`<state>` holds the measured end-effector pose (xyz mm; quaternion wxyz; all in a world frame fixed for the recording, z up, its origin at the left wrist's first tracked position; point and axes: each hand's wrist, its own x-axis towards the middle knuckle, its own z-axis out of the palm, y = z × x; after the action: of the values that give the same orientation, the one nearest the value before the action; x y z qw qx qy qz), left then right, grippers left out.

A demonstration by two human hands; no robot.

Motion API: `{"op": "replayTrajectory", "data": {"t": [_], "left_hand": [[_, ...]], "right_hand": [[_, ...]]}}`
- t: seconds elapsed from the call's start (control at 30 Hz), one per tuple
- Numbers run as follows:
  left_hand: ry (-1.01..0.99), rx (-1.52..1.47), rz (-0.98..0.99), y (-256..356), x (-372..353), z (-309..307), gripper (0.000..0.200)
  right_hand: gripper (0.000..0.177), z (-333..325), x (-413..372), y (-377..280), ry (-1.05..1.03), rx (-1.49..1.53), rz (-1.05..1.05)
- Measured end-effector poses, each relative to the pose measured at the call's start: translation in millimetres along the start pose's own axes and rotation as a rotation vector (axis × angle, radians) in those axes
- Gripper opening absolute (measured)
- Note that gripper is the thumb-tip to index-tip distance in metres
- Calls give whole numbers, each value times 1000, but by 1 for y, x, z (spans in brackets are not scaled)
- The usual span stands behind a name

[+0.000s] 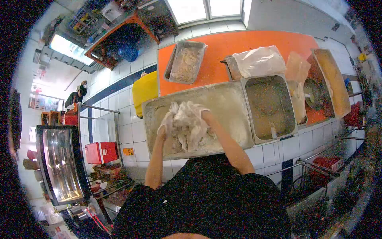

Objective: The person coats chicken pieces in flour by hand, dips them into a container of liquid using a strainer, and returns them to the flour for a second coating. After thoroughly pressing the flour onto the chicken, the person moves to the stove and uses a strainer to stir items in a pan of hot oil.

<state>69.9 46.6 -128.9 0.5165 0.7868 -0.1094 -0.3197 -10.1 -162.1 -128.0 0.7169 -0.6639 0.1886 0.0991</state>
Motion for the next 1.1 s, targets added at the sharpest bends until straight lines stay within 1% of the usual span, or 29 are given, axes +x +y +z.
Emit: {"op": "replayTrajectory", "data": {"t": [0.03, 0.1, 0.13, 0.2, 0.23, 0.27, 0.3, 0.33, 0.37, 0.4, 0.43, 0.47, 0.5, 0.53, 0.57, 0.6, 0.63, 0.7, 0.73, 0.8, 0.83, 0.9, 0.93, 0.97, 1.0, 1.03, 1.1], "left_hand": [[-2, 4, -3, 2, 1, -9, 49], [-45, 367, -415, 7, -3, -23, 45], [-41, 373, -421, -4, 3, -21, 45], [-11, 467, 53, -53, 32, -10, 46], [5, 507, 289, -63, 39, -5, 48], [15, 509, 290, -49, 40, 6, 48], [107, 391, 165, -26, 37, 22, 46], [198, 270, 31, -17, 30, 30, 44], [208, 269, 23, -26, 31, 26, 44], [185, 133, -41, -40, 38, 19, 44], [157, -1, -106, -48, 41, 14, 44], [42, -699, -280, -7, 22, 9, 47], [44, -700, -288, 14, 7, 10, 47], [192, -224, -21, 26, -10, 12, 49], [325, 260, 240, 27, -23, 12, 51], [304, 8, -25, 14, -24, 2, 45], [305, 8, -30, 11, -31, 5, 45], [430, 259, 212, 6, -43, 9, 40], [430, 259, 210, 4, -41, 12, 40], [474, -110, -159, -4, -38, 27, 35], [481, -115, -165, 2, -46, 37, 35], [332, 117, 398, 23, -65, 56, 40], [275, -445, 210, 24, -61, 59, 35], [279, -446, 210, 24, -56, 61, 35], [295, -547, 178, 24, -48, 63, 36], [310, -650, 145, 25, -39, 65, 37], [349, -853, 86, 27, -22, 64, 38]], "right_hand": [[46, -12, 5, 14, 0, 5, 2], [43, -24, 20, 46, 51, -643, -18], [43, -19, 19, 49, 47, -635, -19], [40, -1, 19, 50, -49, -173, -30], [40, 19, 30, 51, -56, -168, -35], [35, 42, 50, 52, 16, -704, -250], [30, 54, 59, 53, 92, -1239, -469], [30, 55, 50, 49, 75, -1238, -475], [24, 51, 35, 33, 43, -603, -514], [19, 43, 23, 18, 15, 28, -510], [19, 35, 15, 12, 11, 29, -505], [18, 28, 6, 12, 14, -297, -544], [18, 21, -2, 7, 13, -627, -577], [18, 13, -13, -4, 6, -626, -570], [20, 7, -27, -20, -17, -819, -414], [22, 2, -39, -37, -42, -1010, -254], [22, 0, -54, -56, -47, -1008, -252], [26, 5, -80, -84, -19, -989, -243], [26, 15, -81, -81, -21, -988, -242], [24, 39, -79, -68, -248, -554, -353], [24, 54, -73, -54, -257, -556, -351], [29, 75, -60, -30, 7, -106, -641], [29, 73, -60, -32, 0, -106, -643], [27, 68, -60, -34, -151, -403, -668], [27, 63, -61, -35, -302, -701, -680], [27, 59, -61, -30, -305, -704, -681], [30, 55, -59, -19, -115, -786, -930]]}}
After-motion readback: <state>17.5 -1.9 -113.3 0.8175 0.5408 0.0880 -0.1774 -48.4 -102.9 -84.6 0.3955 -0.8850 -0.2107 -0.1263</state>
